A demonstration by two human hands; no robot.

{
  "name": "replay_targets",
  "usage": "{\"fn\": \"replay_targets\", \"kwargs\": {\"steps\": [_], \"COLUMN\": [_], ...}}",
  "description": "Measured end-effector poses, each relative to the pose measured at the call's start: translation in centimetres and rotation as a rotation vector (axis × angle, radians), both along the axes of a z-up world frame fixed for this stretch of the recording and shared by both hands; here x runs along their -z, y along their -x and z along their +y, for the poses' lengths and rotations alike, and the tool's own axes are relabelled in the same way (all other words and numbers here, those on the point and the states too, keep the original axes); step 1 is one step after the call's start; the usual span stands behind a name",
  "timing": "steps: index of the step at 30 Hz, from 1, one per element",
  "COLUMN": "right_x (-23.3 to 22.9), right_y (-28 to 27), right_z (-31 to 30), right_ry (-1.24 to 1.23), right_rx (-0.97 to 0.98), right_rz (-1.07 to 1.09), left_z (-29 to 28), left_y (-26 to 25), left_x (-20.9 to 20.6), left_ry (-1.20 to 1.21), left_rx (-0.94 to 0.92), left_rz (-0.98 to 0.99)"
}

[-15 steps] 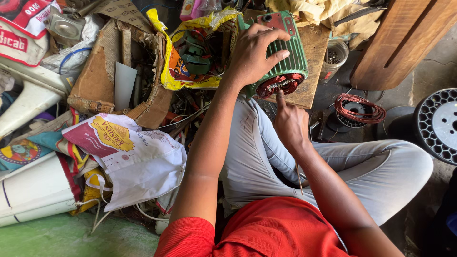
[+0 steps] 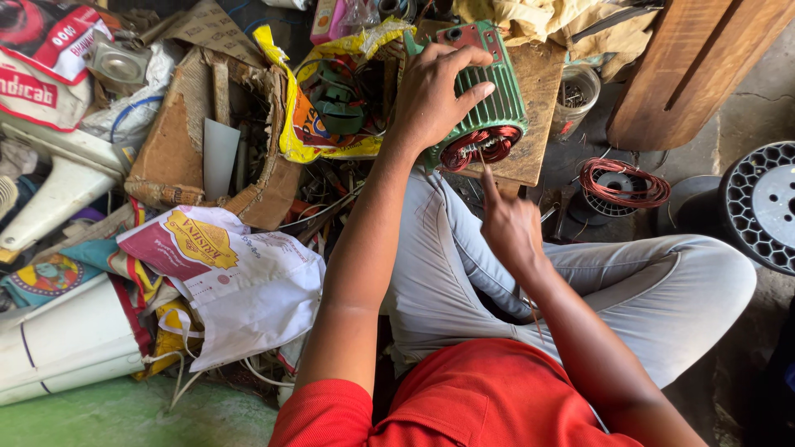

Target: The person sits on the floor and works on a green electric motor, using a thin stick to adjust copper windings inside the stator. They then retrieve a sheet of brown paper and use shears to cut a strip from it.

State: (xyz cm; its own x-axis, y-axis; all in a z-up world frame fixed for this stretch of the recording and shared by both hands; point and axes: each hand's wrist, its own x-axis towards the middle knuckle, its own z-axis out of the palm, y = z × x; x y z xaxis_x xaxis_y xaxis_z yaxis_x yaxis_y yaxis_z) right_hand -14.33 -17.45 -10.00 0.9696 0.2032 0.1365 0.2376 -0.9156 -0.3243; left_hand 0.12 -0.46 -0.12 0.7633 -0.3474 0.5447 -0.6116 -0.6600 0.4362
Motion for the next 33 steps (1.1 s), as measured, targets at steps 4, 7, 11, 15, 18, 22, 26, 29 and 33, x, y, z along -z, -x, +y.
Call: {"fn": "replay_targets", "kwargs": {"steps": [4, 7, 11, 15, 18, 22, 26, 29, 33], "right_x": [0.2, -0.5, -0.9, -0.4, 0.2, 0.5, 0.0, -0.5, -0.8], "right_y": [2.9, 2.2, 1.2, 0.1, 0.0, 1.6, 3.0, 3.2, 2.9], "right_z": [-1.7, -2.7, -2.0, -1.8, -4.0, -8.1, -10.9, -11.4, -11.1], "right_ry": [-0.111, -0.218, -0.311, -0.293, -0.329, -0.385, -0.393, -0.415, -0.466], "right_rx": [-0.010, -0.036, -0.068, -0.022, -0.048, -0.089, 0.041, 0.089, 0.043], "right_rz": [-0.122, -0.119, -0.171, -0.104, -0.111, -0.212, -0.086, -0.030, -0.072], "left_z": [-0.3, -0.1, -0.2, -2.7, -4.6, -8.3, -10.2, -10.5, -9.5], "left_y": [-0.3, -0.2, 0.0, -0.4, 0.1, 2.0, 4.0, 4.6, 3.7], "left_x": [0.3, -0.1, 0.3, 1.4, 2.3, 1.9, 1.0, 1.2, 2.4], "left_ry": [-0.036, -0.028, 0.002, -0.043, -0.060, 0.021, 0.070, -0.023, -0.099], "left_rx": [-0.033, -0.022, -0.043, -0.294, -0.391, -0.550, -0.529, -0.493, -0.364], "left_rz": [0.035, 0.010, -0.004, 0.190, 0.092, -0.126, -0.072, -0.126, -0.238]}}
